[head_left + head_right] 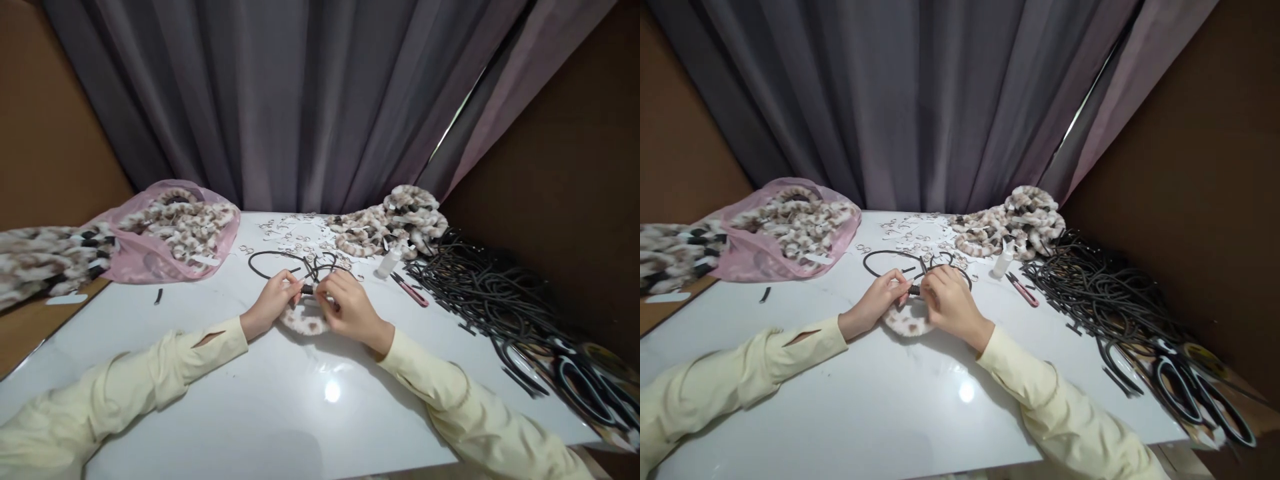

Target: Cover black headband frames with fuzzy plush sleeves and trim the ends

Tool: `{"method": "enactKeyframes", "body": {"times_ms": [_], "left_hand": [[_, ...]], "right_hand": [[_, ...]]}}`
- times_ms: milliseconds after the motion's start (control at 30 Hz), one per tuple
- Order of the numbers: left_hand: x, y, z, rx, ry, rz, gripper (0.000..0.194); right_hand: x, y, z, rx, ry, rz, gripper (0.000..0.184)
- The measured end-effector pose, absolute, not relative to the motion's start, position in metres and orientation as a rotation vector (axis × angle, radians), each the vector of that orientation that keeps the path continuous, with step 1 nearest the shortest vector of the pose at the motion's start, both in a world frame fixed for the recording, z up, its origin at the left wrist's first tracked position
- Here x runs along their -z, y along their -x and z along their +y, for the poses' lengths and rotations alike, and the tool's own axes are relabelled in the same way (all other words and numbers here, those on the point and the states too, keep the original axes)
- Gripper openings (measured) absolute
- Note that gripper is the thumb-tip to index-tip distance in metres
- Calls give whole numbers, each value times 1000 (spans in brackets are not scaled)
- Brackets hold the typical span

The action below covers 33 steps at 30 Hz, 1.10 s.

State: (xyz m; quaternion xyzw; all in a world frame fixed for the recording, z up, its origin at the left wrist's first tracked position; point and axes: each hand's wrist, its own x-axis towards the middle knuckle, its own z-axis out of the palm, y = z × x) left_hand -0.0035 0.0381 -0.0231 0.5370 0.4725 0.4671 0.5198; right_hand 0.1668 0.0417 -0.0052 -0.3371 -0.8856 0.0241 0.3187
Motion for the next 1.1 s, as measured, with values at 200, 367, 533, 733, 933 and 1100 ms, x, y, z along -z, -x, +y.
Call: {"method": "enactKeyframes", "body": {"times_ms": [200,367,533,733,933,1100], "left_hand": [[25,5,43,-1169,-767,1016,27],[22,5,44,-1081,-584,945,20],[9,3,42,-1058,-508,858,14],[3,1,40,-1048,-473,824,16],[-2,-3,33,-997,-468,840,20],[-6,-3,29,-958,-531,797,18]], "right_hand": [[21,-154,28,-96,1047,-2454,25],[23,-152,32,-74,1289,-2469,27],[16,-149,28,143,1400,-2500,33],[11,-138,16,252,1538,-2473,42],[7,-138,14,37,1748,-2486,44],[14,-143,27,-507,1398,-2311,30]]}}
